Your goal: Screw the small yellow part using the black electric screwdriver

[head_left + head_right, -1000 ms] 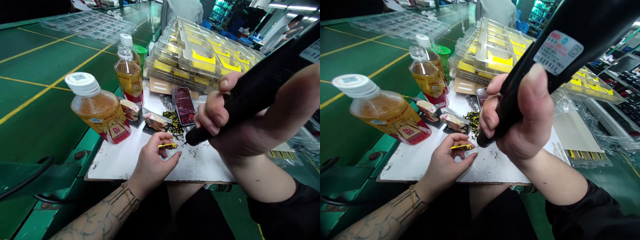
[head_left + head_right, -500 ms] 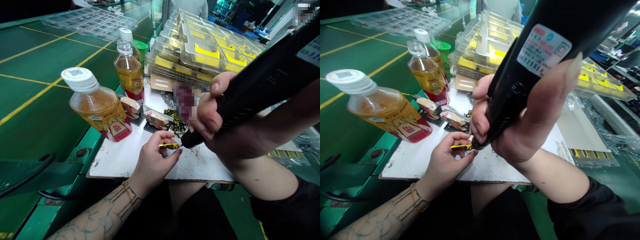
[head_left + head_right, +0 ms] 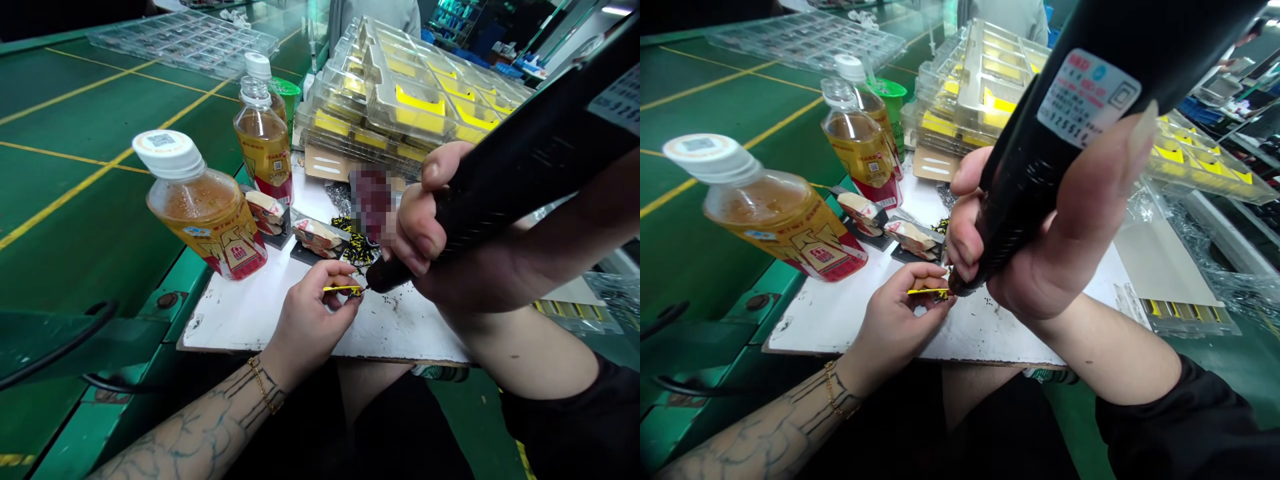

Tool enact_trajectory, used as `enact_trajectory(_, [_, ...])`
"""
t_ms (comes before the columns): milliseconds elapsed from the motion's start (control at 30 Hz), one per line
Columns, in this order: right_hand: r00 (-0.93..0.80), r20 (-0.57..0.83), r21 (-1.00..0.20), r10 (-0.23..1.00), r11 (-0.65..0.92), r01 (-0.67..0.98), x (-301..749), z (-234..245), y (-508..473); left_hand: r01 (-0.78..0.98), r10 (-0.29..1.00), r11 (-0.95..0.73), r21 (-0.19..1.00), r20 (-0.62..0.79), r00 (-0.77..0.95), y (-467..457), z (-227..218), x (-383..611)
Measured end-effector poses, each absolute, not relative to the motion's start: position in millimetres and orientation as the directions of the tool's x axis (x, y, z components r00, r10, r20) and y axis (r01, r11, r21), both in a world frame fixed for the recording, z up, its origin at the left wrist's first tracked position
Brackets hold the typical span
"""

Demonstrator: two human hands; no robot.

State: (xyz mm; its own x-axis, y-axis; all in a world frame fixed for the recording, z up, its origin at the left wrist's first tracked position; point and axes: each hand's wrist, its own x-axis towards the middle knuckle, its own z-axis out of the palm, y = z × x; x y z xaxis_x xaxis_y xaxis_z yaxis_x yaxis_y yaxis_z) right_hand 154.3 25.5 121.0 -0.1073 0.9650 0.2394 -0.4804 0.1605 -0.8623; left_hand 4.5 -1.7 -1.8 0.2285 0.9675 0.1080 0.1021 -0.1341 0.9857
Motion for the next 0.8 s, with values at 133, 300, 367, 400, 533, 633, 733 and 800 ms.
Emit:
enact_trajectory(133, [-0.098, 0.315, -0.886, 0.944, 0.256, -0.388, 153.7, 120.0, 25.8, 0.104, 0.966, -0.133, 0.986, 0.106, 0.236, -1.4, -1.1, 4.6])
enact_trajectory(300, [-0.133, 0.3, -0.888, 0.945, 0.226, -0.4, 154.4, 118.0, 25.4, 0.126, 0.969, -0.147, 0.981, 0.117, 0.219, -1.7, -0.1, 4.6])
enact_trajectory(367, [-0.143, 0.302, -0.897, 0.943, 0.23, -0.376, 154.7, 117.1, 24.6, 0.133, 0.969, -0.161, 0.978, 0.13, 0.212, -2.1, 0.4, 5.0])
enact_trajectory(400, [-0.147, 0.301, -0.902, 0.942, 0.231, -0.365, 154.6, 116.8, 24.1, 0.135, 0.968, -0.165, 0.977, 0.134, 0.212, -2.3, 0.8, 5.2])
enact_trajectory(533, [-0.158, 0.294, -0.916, 0.943, 0.231, -0.329, 153.6, 116.6, 22.8, 0.149, 0.967, -0.176, 0.973, 0.142, 0.212, -3.7, 3.1, 5.9])
enact_trajectory(633, [-0.166, 0.304, -0.919, 0.938, 0.243, -0.311, 152.3, 116.4, 22.1, 0.177, 0.967, -0.18, 0.968, 0.141, 0.21, -4.4, 4.2, 5.9])
enact_trajectory(733, [-0.159, 0.308, -0.918, 0.938, 0.249, -0.31, 150.7, 115.8, 21.5, 0.177, 0.966, -0.17, 0.969, 0.129, 0.223, -4.2, 4.6, 5.9])
enact_trajectory(800, [-0.155, 0.298, -0.922, 0.942, 0.242, -0.303, 150.4, 115.7, 21.9, 0.151, 0.966, -0.152, 0.977, 0.114, 0.234, -3.5, 4.9, 5.7])
